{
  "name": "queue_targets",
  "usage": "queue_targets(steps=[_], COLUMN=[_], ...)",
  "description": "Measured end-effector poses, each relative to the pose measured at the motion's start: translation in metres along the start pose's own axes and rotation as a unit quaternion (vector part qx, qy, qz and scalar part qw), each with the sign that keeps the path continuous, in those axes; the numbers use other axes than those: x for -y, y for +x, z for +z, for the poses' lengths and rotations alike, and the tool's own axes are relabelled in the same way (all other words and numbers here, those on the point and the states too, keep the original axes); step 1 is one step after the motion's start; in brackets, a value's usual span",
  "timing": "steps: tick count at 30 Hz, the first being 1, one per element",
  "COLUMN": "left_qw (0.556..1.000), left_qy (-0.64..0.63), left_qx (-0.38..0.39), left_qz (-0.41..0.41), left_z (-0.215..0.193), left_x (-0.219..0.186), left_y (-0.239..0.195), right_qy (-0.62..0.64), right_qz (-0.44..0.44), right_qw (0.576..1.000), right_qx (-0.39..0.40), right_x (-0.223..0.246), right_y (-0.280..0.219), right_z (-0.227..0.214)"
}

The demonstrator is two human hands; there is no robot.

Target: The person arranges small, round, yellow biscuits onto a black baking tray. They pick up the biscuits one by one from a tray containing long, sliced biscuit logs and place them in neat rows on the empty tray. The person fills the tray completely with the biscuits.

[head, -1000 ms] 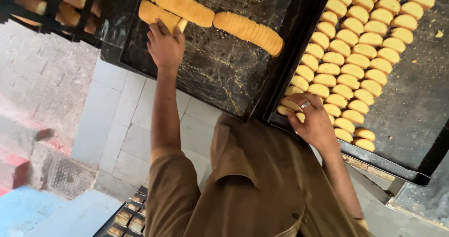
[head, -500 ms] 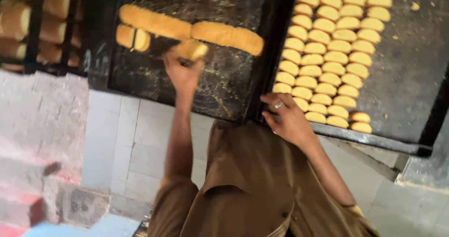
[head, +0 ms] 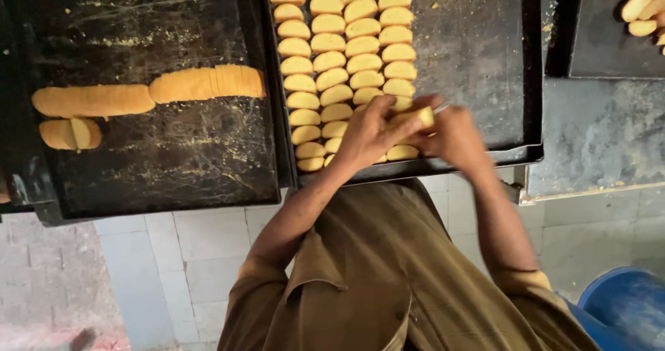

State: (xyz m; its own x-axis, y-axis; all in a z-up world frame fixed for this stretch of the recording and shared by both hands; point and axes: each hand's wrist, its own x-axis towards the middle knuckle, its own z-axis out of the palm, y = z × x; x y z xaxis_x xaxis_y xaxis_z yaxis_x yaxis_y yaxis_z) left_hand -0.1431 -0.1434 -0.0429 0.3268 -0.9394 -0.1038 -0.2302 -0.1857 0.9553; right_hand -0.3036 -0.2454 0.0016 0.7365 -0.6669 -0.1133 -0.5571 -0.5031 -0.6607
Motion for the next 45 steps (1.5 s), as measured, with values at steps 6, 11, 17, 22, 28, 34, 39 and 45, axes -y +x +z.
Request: queue_targets(steps=[6, 11, 17, 22, 28, 34, 39, 45], left_qw=[0.964, 0.944, 0.924, 0.922, 0.919, 0.908, 0.892, 0.893], left_qy=[0.185, 0.222, 0.291, 0.284, 0.276, 0.308, 0.335, 0.346], left_qx=[-0.049, -0.051, -0.028, -0.032, -0.053, -0.051, -0.015, -0.05], left_qz=[0.187, 0.238, 0.248, 0.26, 0.277, 0.279, 0.304, 0.282], left_z=[0.065, 0.073, 0.068, 0.064, 0.07, 0.072, 0.073, 0.07], left_x=[0.026, 0.032, 0.02, 0.007, 0.01, 0.012, 0.01, 0.013], left_y=[0.007, -0.012, -0.016, -0.024, -0.017, 0.0, 0.006, 0.003], right_qy=[-0.118, -0.002, -0.044, -0.043, -0.04, -0.056, -0.058, -0.055], right_qz=[0.016, 0.001, 0.018, -0.064, 0.01, -0.116, 0.006, -0.114], right_qw=[0.991, 0.989, 0.983, 0.984, 0.986, 0.981, 0.987, 0.977], right_qx=[0.053, 0.149, 0.178, 0.163, 0.16, 0.143, 0.148, 0.174], right_x=[-0.048, -0.059, -0.067, -0.079, -0.082, -0.097, -0.092, -0.091], right_y=[0.023, 0.035, 0.053, 0.053, 0.069, 0.082, 0.096, 0.11], right_z=[-0.044, -0.04, -0.048, -0.042, -0.051, -0.055, -0.057, -0.056])
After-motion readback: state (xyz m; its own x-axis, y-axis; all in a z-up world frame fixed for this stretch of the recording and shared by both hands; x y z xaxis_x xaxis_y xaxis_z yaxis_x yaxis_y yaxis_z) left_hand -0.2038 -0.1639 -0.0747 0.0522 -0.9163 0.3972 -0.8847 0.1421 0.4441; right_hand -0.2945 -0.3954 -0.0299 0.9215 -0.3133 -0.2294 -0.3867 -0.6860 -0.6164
